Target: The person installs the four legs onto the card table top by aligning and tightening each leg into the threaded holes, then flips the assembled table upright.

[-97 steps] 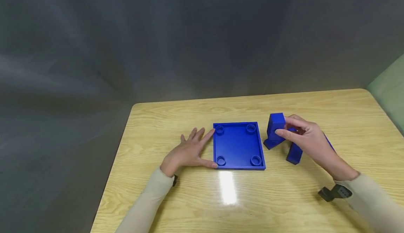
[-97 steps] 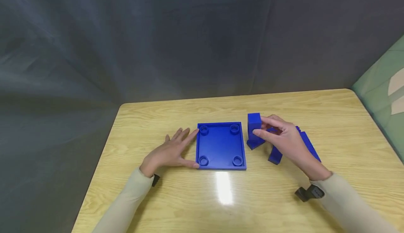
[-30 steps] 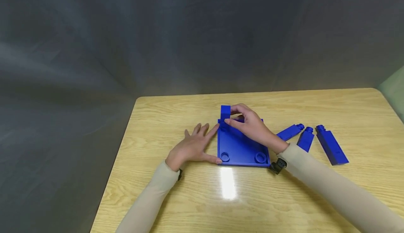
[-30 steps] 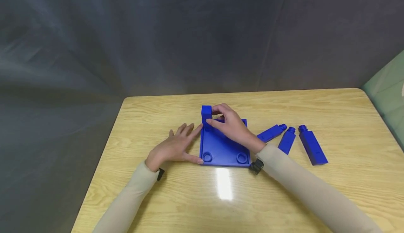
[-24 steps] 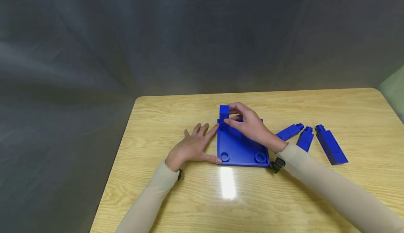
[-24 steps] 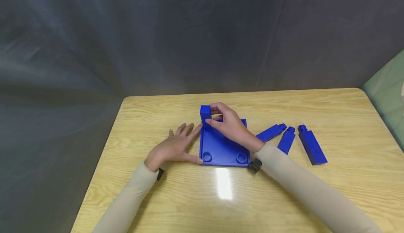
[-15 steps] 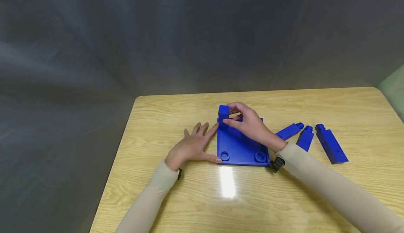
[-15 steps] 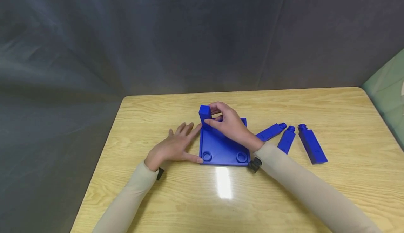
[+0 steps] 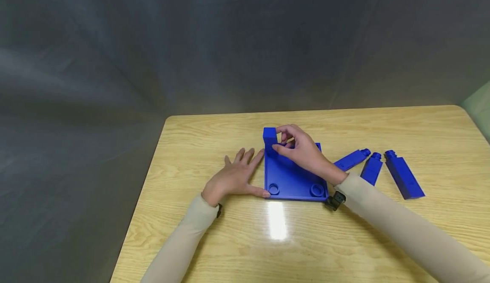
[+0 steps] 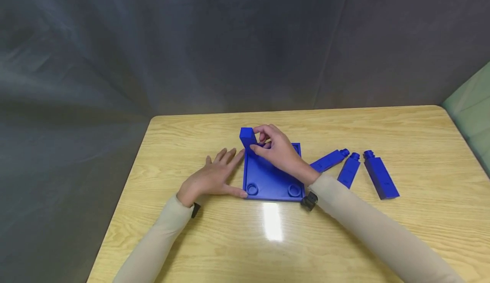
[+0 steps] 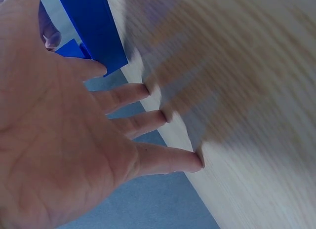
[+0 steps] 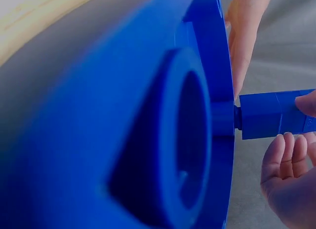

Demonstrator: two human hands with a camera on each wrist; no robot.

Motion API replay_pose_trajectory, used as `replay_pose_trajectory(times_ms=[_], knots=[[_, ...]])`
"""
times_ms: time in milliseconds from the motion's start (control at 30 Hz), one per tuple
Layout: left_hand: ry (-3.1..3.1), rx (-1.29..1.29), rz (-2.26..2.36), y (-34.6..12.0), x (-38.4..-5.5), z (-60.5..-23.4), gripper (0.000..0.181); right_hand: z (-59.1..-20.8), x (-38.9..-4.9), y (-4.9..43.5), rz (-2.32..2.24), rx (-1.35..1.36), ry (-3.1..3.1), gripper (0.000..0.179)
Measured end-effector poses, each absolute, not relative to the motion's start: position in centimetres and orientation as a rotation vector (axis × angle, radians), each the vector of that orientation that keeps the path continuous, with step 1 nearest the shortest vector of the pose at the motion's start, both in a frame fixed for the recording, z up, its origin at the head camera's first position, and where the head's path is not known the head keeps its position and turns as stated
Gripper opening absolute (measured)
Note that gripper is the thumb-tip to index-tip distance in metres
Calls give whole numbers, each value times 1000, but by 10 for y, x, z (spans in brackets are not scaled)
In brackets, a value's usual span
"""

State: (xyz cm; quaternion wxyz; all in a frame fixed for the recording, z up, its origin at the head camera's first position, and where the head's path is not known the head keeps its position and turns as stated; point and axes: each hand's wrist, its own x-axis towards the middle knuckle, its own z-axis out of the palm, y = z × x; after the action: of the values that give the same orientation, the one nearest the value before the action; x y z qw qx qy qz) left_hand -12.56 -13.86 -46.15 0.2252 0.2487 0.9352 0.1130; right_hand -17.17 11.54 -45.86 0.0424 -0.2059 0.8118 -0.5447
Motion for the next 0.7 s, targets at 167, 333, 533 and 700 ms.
replay_pose_trajectory(times_ms=[167, 333, 533, 700], knots=[[2579, 687, 307, -137, -126, -461, 130, -460, -172, 116, -1682, -614, 2485, 38], [2574, 683, 305, -137, -126, -461, 130, -461, -172, 117, -1670, -578, 2497, 35], [2586, 694, 317, -137, -126, -463, 130, -463, -172, 119, -1666, -529, 2481, 36], [2593, 700, 290, -137, -127, -465, 130, -464, -171, 118, -1704, -525, 2450, 27]])
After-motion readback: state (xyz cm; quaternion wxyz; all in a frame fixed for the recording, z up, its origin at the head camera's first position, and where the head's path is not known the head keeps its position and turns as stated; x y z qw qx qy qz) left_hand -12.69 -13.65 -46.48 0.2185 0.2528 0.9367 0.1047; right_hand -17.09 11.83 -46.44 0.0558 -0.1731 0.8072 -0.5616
